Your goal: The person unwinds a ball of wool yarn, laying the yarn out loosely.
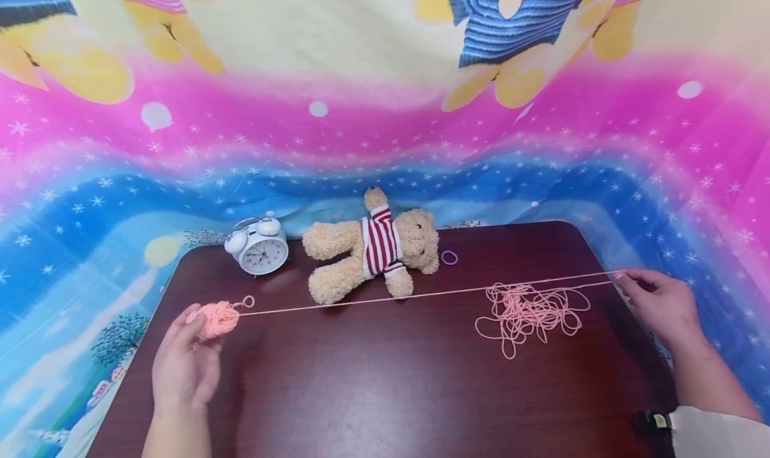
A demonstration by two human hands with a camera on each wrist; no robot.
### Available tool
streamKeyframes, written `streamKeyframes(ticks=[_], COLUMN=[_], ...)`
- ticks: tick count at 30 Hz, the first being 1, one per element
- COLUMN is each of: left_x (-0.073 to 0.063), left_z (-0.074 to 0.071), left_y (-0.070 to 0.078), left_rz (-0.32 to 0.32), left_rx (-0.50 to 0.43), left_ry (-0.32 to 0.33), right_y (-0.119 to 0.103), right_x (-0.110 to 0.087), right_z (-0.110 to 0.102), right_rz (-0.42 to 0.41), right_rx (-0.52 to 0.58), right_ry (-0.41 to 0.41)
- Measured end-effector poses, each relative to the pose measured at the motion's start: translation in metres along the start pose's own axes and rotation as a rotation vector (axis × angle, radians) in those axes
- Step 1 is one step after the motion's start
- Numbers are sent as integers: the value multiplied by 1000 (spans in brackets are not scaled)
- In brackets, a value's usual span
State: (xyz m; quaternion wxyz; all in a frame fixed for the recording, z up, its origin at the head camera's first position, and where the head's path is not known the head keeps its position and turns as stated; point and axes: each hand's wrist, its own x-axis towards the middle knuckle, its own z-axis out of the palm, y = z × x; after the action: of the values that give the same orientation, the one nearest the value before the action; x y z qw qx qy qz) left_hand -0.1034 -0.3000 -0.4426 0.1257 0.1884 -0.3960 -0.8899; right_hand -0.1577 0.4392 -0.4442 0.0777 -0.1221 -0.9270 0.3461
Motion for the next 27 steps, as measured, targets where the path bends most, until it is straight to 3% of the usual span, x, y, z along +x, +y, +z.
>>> streamKeyframes(ticks=[2,6,16,27], left_x=[1,1,-2,-8], left_z=[0,0,1,12], left_y=[1,0,-9,-22], left_rz=[1,30,69,73], left_rx=[-19,-68,-90,-28], left_ry=[18,-7,-132,-184], right_y=[0,0,-3,-22], right_x=[0,-1,-2,-9], right_z=[0,0,16,53], right_rz=[0,2,-77,-321], right_rx=[-2,-11,-68,-137], right_ry=[-2,2,-15,-59])
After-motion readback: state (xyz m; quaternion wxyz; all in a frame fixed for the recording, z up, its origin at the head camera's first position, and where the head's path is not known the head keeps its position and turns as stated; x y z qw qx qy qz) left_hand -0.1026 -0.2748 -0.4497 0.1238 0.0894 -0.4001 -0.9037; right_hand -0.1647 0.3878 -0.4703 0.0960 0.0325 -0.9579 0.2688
